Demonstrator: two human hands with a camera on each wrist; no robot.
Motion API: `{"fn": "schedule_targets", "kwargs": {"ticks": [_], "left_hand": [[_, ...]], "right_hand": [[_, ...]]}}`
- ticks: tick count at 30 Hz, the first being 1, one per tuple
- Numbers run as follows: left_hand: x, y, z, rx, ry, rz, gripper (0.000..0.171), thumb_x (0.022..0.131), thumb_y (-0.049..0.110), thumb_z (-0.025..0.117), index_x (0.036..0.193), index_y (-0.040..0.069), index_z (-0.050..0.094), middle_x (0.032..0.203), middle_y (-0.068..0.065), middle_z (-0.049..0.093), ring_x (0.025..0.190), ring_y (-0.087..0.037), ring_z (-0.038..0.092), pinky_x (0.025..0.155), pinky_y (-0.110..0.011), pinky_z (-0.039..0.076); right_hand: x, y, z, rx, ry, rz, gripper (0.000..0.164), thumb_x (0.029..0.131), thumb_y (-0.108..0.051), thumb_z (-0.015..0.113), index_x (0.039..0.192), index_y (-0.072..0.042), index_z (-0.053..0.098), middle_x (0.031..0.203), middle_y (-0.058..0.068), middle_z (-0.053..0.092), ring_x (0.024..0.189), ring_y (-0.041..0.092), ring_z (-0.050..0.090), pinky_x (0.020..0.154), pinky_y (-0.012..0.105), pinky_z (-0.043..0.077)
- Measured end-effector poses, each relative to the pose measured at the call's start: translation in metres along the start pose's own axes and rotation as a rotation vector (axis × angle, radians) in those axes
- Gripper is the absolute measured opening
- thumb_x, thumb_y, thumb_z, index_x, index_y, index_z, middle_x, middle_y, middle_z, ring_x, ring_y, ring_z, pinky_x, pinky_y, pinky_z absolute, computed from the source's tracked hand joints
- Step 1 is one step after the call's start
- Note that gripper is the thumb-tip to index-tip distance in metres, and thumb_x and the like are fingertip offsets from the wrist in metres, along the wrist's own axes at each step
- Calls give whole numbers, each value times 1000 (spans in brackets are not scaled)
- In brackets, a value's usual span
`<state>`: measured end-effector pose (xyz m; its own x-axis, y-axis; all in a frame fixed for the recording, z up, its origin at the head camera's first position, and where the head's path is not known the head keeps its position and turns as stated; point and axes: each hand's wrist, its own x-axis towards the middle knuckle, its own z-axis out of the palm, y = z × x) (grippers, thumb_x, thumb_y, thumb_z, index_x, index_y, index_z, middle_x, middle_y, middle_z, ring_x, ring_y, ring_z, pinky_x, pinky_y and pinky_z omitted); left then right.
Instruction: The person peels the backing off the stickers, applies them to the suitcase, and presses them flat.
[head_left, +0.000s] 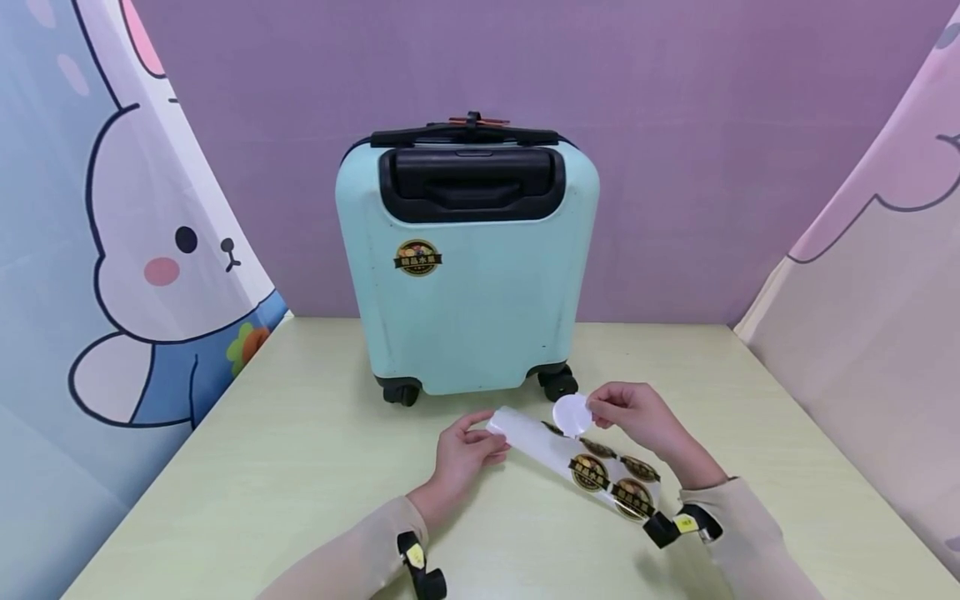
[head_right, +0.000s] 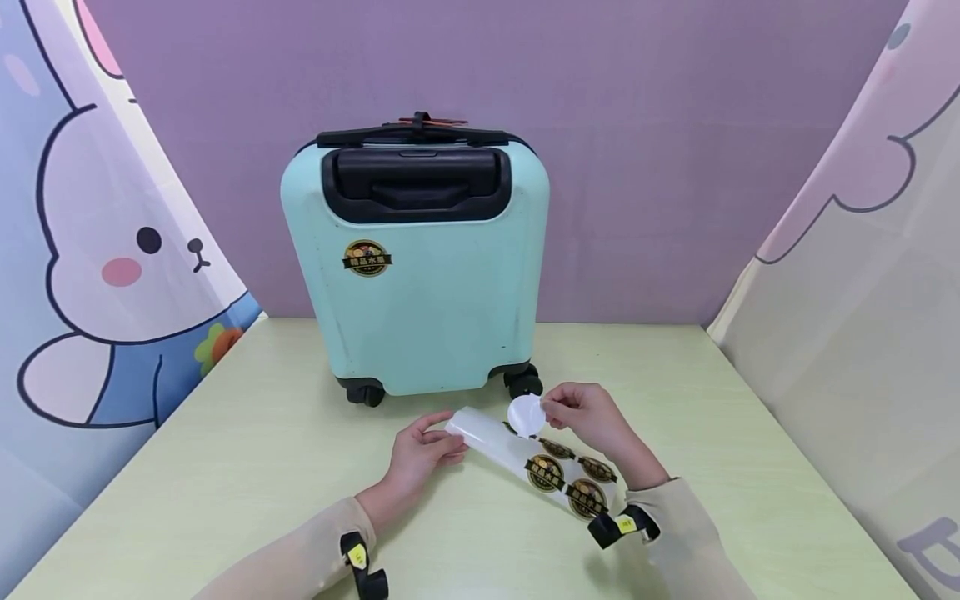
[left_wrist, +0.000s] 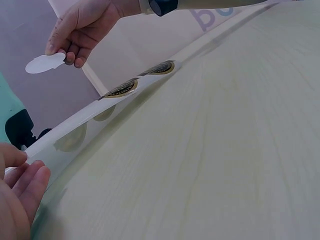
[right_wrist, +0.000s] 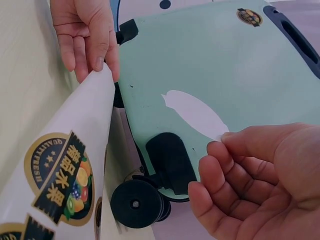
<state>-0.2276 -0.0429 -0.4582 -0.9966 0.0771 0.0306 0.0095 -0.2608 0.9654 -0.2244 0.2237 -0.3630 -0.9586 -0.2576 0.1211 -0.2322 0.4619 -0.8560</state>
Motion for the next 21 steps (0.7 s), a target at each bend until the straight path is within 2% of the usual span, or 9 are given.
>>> {"fn": "schedule_targets", "kwargs": {"ticks": [4,10,17,21], "left_hand": [[0,-1,-1,12,-7,0,47,86,-14,67,131,-14,52,92,-22,71,78,-24,74,71,-35,61],[-2,0,-3,37,1,-11,47,86,-12,68,131,-15,53,97,-25,71,79,-22,73,71,-35,62],[-1,0,-8,98,33,9,50,87,-8,69,133,-15,51,116,-30,66,91,-23,71,76,-35,61],[-2,2,-9,121,61,6,54,86,-7,70,135,-14,49,118,-31,64,96,-28,71,80,-34,60]], "right_hand": [[-1,-3,1,0,-2,-3,16,99,-9,62,99,5,69,82,10,67,78,22,65,72,32,57],[0,-2,0,-15,-1,-11,15,99,-8,62,98,5,69,80,8,66,79,28,65,71,29,56],[1,1,-2,-36,7,-25,14,98,-6,61,97,5,69,84,18,67,81,35,66,74,40,58],[1,0,-1,-41,20,-35,14,98,-7,62,97,4,69,83,16,67,79,30,66,71,34,57]]}}
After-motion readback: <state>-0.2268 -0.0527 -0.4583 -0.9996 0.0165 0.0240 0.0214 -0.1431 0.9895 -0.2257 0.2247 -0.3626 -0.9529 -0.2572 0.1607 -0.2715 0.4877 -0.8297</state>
